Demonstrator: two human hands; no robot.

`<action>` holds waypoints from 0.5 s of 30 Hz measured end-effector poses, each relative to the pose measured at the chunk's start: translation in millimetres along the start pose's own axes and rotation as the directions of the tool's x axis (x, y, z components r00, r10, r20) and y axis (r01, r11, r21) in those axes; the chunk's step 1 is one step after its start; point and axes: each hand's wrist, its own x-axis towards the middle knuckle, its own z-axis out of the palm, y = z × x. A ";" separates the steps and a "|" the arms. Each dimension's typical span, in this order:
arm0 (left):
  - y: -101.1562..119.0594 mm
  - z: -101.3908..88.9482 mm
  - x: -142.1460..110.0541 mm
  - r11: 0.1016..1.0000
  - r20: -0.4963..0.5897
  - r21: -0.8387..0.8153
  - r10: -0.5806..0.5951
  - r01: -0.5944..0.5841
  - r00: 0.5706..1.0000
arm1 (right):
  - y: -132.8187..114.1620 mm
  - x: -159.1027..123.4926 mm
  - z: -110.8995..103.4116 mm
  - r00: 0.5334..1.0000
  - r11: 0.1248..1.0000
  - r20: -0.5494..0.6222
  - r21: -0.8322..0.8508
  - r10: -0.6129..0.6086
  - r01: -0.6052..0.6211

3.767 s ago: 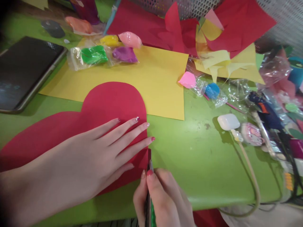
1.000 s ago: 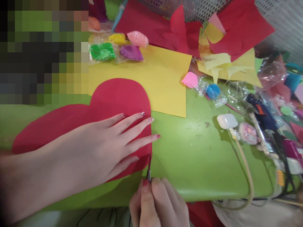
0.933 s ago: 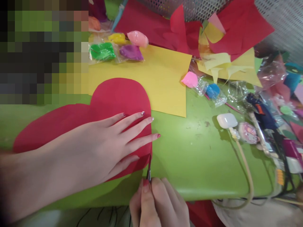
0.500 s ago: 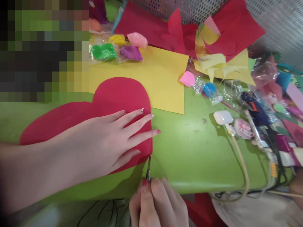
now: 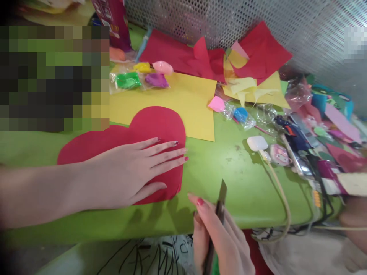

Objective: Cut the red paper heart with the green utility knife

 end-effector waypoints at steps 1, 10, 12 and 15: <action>-2.3 0.3 0.4 1.000 0.015 -0.022 0.019 -0.018 1.000 | 1.2 5.1 2.8 1.000 1.000 -0.001 0.007 -0.004 0.004; -9.8 1.6 1.9 0.992 0.001 -0.103 0.076 -0.076 0.997 | 11.4 13.1 19.1 0.968 0.978 0.151 -0.021 -0.200 0.206; -9.8 1.0 1.7 0.991 0.004 -0.115 0.073 -0.073 0.997 | 13.7 15.0 14.8 0.934 0.948 0.217 -0.080 -0.284 0.307; -12.4 -1.0 2.0 0.989 0.025 -0.133 0.069 -0.065 0.997 | 14.8 23.4 6.0 0.858 0.875 0.331 -0.154 -0.392 0.459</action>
